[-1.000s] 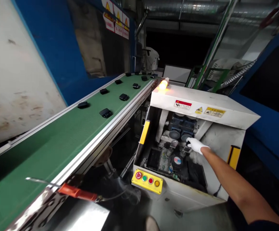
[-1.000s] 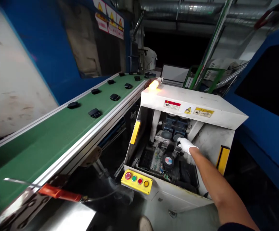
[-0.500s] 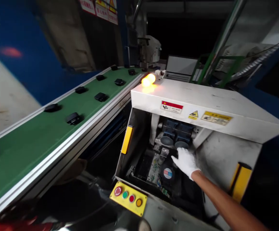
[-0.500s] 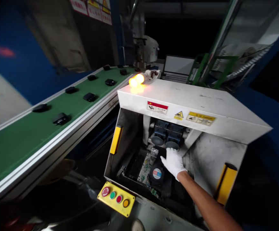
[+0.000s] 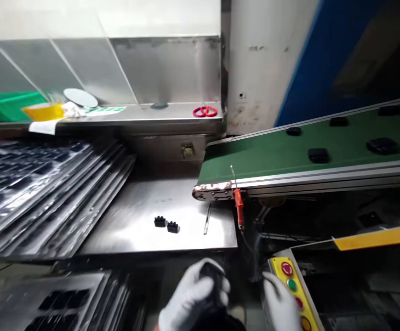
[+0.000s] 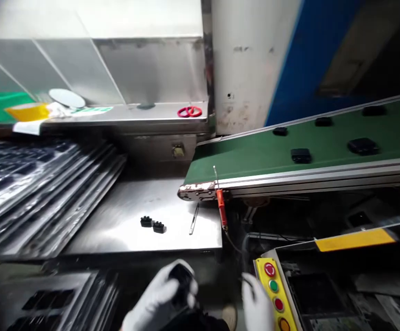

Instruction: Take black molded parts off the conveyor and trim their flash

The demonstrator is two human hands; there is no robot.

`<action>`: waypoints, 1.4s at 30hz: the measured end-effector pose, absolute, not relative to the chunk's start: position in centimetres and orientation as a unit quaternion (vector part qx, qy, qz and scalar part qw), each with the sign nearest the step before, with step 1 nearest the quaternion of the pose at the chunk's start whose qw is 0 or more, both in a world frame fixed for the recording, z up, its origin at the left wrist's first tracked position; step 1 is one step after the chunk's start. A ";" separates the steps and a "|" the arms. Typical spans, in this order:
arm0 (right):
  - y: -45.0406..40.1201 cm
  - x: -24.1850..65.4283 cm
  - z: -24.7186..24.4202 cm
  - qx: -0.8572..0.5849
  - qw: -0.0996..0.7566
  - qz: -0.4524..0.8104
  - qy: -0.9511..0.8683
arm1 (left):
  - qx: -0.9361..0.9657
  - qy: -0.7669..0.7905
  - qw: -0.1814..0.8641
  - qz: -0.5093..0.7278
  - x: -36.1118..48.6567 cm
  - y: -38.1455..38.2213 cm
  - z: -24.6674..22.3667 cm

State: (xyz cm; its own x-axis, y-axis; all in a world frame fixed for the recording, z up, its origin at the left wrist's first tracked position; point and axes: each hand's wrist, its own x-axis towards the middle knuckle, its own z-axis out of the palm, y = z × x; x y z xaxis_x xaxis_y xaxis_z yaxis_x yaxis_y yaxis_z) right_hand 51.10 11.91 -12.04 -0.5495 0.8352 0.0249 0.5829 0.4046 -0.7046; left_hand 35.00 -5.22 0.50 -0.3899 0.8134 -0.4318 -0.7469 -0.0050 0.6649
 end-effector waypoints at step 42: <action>3.7 25.0 5.5 0.142 0.009 0.081 -0.986 | 0.062 0.600 0.522 0.603 17.6 -15.9 0.9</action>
